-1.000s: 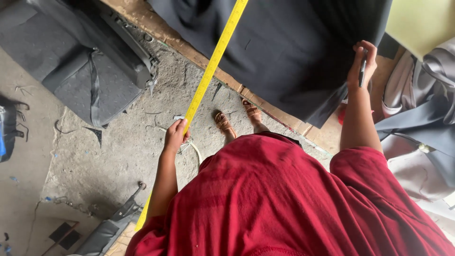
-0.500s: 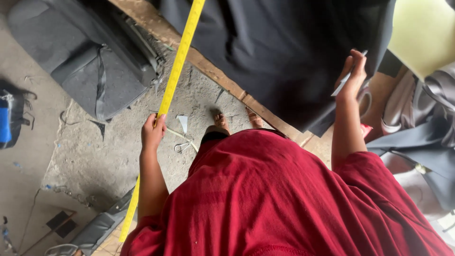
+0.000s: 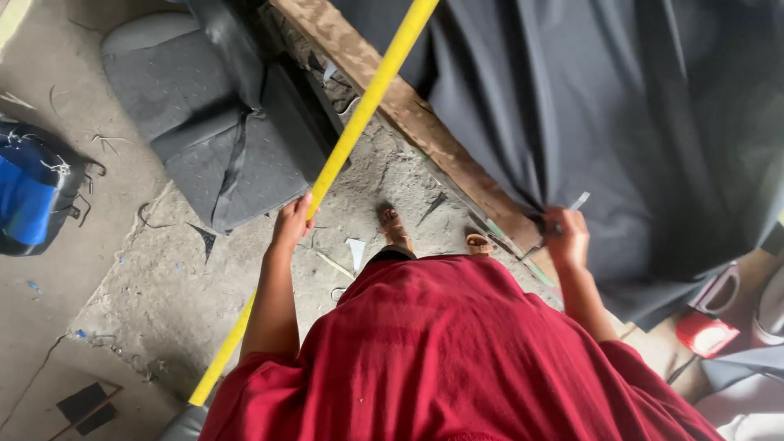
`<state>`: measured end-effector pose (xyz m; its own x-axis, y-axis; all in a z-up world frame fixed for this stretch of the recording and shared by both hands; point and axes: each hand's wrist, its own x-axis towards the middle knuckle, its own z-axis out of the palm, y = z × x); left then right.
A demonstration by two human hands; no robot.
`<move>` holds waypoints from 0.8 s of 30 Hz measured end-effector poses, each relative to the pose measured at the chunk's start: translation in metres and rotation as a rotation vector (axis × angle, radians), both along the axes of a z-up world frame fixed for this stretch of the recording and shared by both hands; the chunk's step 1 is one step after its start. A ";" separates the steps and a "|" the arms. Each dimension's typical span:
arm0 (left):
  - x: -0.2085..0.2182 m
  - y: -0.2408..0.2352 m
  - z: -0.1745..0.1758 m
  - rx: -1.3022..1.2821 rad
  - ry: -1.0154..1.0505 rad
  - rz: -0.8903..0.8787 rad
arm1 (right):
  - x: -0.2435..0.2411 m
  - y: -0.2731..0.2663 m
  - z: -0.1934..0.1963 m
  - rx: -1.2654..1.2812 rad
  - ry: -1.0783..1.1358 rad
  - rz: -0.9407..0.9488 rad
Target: Measuring a large piece of black fabric with a ruler, marking it with a pen, and cutting it with scissors for upholstery.
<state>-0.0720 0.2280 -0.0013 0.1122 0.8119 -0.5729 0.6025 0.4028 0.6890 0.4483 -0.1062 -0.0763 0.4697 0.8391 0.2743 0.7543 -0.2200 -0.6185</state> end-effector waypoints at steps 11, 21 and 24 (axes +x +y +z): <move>0.024 0.094 0.047 -0.315 0.083 -0.206 | 0.006 -0.019 0.077 -0.194 -0.228 -0.387; 0.031 0.106 0.033 -0.271 0.265 -0.378 | 0.015 0.292 0.123 0.137 0.249 -0.176; 0.030 0.104 0.036 -0.270 0.284 -0.380 | 0.028 0.361 0.108 0.114 0.582 -0.261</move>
